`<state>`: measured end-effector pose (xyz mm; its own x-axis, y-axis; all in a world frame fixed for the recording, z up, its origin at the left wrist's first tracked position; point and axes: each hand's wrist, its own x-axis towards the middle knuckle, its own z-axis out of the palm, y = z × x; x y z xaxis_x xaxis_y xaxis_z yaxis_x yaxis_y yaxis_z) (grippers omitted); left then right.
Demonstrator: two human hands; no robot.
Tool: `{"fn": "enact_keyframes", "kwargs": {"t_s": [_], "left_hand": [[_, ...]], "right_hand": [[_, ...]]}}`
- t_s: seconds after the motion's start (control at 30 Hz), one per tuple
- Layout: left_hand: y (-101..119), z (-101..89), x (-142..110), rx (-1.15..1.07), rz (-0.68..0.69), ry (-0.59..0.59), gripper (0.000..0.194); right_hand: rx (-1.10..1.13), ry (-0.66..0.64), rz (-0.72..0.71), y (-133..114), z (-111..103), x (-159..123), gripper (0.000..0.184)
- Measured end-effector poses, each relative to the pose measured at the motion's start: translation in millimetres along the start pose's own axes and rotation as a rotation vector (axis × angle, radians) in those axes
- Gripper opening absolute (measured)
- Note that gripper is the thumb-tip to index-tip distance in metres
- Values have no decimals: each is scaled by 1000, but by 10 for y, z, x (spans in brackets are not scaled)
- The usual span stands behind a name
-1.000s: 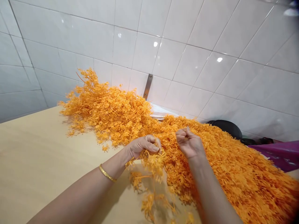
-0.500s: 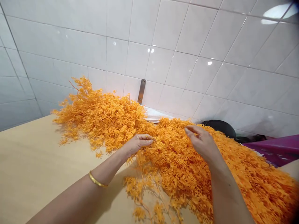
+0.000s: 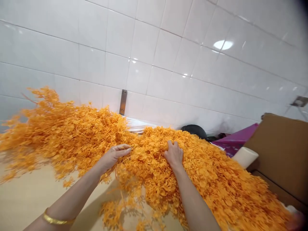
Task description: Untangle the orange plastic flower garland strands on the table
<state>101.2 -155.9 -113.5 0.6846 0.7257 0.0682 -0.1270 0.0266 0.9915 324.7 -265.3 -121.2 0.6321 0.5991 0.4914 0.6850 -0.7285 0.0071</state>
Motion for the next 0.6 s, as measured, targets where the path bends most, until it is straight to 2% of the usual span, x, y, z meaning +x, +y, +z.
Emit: {"fn": "enact_keyframes", "kwargs": {"t_s": [0.17,0.27,0.33,0.4,0.47,0.53,0.6], "left_hand": [[148,-94,-39,34,24,5,27],[337,-145,-161,-101,-40,40,26],[475,-179,-245,-219,-40,84,26],[589,-207,-305,-279,19,104,23],[663,-220,-345,-298,82,74,18],[703,-209,-378,-303,106,12,12],[730,-174,-419,-301,115,15,6]], "right_hand": [[21,-18,80,235,-311,244,34],[58,-135,58,317,-445,393,41],[103,-258,10,318,-509,460,59],[149,-366,-39,290,-585,482,83],[186,-438,-78,257,-692,433,98],[209,-419,-113,242,-822,291,97],[231,-279,-165,256,-947,37,78]]}}
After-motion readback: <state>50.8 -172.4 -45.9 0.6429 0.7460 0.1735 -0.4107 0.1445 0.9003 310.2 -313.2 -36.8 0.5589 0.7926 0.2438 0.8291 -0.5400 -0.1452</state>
